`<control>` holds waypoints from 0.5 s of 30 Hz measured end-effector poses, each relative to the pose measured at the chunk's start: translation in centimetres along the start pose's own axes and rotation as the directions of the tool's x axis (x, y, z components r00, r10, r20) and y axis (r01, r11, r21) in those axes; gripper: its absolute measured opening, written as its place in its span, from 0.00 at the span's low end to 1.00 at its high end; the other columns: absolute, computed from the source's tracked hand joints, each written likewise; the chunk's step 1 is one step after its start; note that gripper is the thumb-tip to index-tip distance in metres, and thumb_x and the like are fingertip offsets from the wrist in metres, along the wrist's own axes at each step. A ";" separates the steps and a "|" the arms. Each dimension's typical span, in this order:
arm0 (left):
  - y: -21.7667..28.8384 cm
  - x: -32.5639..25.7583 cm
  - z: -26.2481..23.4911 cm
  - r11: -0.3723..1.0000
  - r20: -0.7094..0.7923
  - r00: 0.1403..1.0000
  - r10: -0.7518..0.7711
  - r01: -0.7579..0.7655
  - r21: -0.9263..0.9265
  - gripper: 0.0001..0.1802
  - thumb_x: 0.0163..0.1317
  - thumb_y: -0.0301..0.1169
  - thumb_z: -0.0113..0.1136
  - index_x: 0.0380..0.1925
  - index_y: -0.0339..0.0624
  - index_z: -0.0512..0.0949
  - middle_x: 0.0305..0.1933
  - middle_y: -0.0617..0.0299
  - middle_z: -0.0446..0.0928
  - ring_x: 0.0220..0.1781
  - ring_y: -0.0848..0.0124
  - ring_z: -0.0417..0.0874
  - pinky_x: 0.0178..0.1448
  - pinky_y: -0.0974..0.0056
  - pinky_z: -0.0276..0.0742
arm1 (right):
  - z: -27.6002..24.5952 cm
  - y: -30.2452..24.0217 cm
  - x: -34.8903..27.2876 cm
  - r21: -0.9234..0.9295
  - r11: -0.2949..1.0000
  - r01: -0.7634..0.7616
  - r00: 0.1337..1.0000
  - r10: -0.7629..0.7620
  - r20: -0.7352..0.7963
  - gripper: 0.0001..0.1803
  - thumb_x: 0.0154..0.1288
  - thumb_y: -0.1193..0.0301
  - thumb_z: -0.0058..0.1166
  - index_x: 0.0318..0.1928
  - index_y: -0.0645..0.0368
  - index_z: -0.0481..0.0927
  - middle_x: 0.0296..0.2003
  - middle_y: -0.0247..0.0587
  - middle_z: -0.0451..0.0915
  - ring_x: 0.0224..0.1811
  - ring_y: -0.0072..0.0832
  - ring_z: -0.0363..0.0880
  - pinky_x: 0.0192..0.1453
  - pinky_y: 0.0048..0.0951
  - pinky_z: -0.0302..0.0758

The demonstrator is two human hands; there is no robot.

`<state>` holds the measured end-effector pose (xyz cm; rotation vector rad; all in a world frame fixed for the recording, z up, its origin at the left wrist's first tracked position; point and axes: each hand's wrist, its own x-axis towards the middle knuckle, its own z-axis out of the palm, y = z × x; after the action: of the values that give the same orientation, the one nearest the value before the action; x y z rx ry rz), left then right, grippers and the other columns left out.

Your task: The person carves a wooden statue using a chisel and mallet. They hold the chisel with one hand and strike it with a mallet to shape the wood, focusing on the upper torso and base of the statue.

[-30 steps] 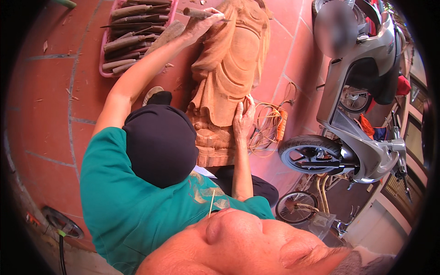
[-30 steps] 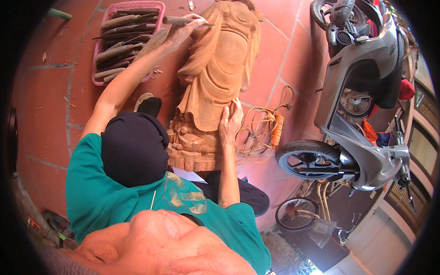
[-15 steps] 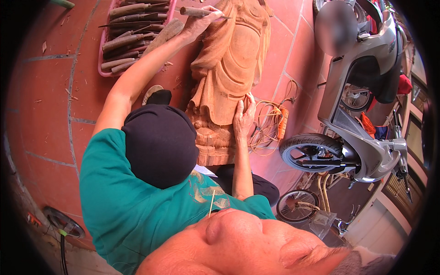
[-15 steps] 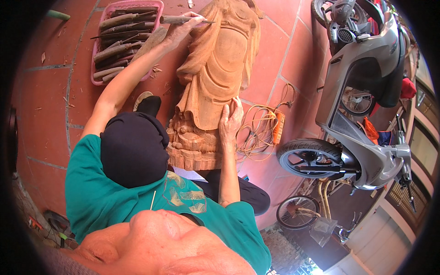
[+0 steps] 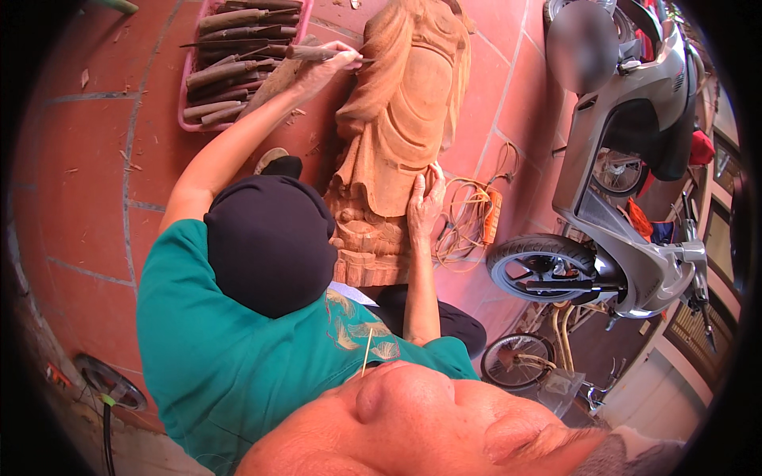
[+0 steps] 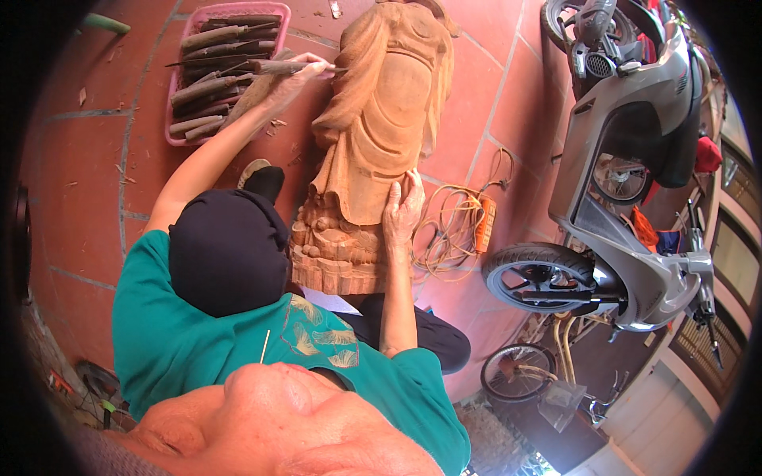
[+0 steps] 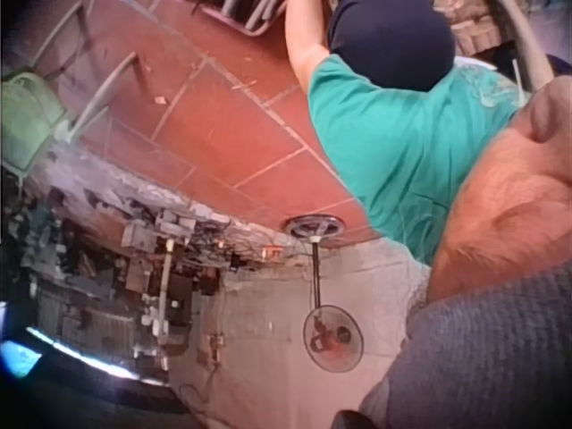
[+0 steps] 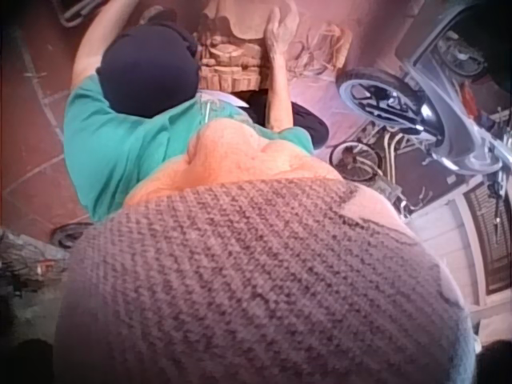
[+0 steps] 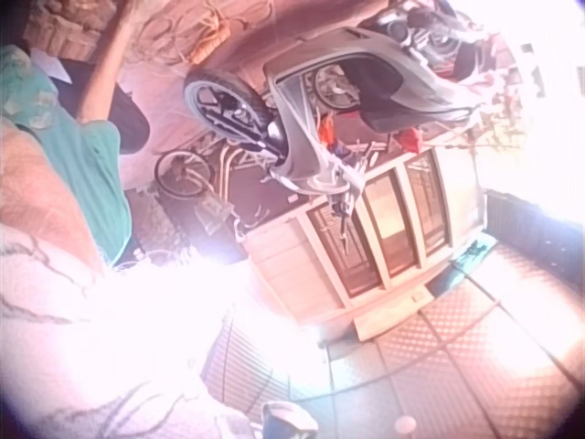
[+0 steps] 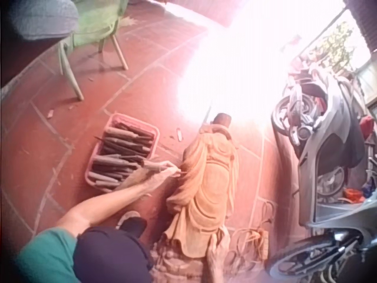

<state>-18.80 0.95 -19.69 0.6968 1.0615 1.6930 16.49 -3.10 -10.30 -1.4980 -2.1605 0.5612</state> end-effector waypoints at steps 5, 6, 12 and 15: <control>0.6 0.4 -1.1 0.990 0.010 0.993 -0.117 0.117 -0.077 0.12 0.75 0.35 0.59 0.44 0.36 0.82 0.48 0.54 0.85 0.53 0.65 0.88 0.64 0.61 0.81 | -0.1 -0.3 0.0 -0.013 1.000 0.004 1.000 -0.004 0.011 0.20 0.79 0.70 0.53 0.65 0.64 0.73 0.65 0.53 0.76 0.70 0.44 0.73 0.74 0.40 0.67; 0.8 0.9 -0.3 0.989 -0.001 0.996 -0.085 0.085 -0.118 0.12 0.75 0.35 0.59 0.44 0.36 0.82 0.48 0.54 0.85 0.53 0.65 0.88 0.64 0.61 0.81 | -0.2 -0.6 0.2 -0.031 0.999 0.019 1.000 -0.018 0.015 0.20 0.79 0.70 0.53 0.65 0.64 0.72 0.65 0.53 0.76 0.70 0.43 0.73 0.75 0.40 0.67; 0.8 4.7 3.0 0.996 -0.062 0.997 0.035 -0.040 -0.074 0.12 0.74 0.36 0.61 0.45 0.38 0.82 0.48 0.57 0.86 0.52 0.68 0.88 0.64 0.62 0.81 | -0.1 -0.1 0.0 0.006 1.000 -0.006 1.000 0.006 0.019 0.20 0.79 0.69 0.53 0.65 0.64 0.72 0.65 0.53 0.76 0.70 0.44 0.73 0.75 0.40 0.66; 0.4 4.6 3.1 0.999 -0.059 0.997 0.047 -0.049 -0.017 0.11 0.74 0.35 0.61 0.44 0.38 0.83 0.48 0.58 0.86 0.51 0.69 0.88 0.64 0.63 0.81 | -0.1 -0.2 0.0 0.035 0.999 -0.011 1.000 0.011 0.014 0.20 0.78 0.68 0.54 0.65 0.63 0.73 0.66 0.54 0.75 0.69 0.47 0.72 0.74 0.43 0.67</control>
<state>-18.00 6.21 -18.04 0.6691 1.0764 1.7718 16.38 -3.13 -10.09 -1.4924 -2.1430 0.6122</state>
